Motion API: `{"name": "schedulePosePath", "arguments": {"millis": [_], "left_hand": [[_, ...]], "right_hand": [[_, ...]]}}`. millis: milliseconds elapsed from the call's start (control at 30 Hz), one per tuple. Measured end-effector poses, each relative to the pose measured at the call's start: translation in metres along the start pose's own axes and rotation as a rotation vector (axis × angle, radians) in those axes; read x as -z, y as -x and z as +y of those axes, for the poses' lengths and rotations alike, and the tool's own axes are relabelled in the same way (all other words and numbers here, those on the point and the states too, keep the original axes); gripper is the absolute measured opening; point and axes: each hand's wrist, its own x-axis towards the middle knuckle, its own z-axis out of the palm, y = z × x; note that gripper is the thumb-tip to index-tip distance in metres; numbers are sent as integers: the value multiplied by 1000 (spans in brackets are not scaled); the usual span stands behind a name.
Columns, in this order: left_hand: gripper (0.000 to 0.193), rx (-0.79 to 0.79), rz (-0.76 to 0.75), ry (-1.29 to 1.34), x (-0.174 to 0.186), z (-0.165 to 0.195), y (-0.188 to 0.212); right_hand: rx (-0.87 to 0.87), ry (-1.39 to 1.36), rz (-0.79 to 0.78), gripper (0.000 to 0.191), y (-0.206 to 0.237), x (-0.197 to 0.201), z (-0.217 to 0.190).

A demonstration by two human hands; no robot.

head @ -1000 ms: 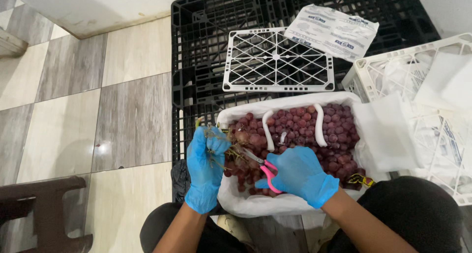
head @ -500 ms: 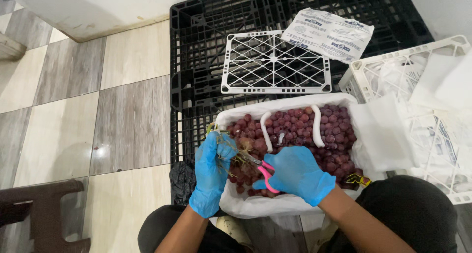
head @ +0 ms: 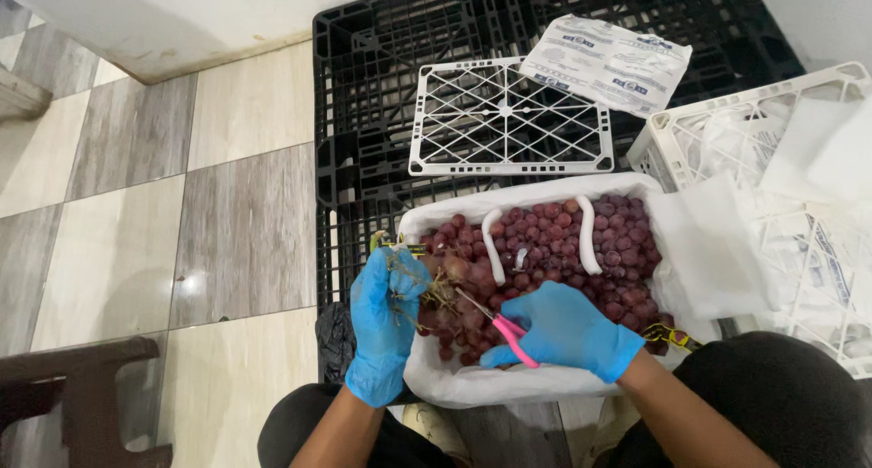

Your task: The person sits on the floor and uses pink scissors to trim stems and remove unwanted parts from grape bunches in a white styrofoam container. The person handles the grapes and scissors with gloved hands, cutting and discarding stems into a black bag.

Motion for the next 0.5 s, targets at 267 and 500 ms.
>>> {"name": "schedulePosePath", "arguments": {"millis": [267,500], "left_hand": [[32,-13,-2,-120,-8,4,3],[31,50,-80,-88,-5,-1,7]], "right_hand": [[-180,-779,-194,30,-12,-10,-1],[-136,-802,-149,40,-17,-21,6]]}}
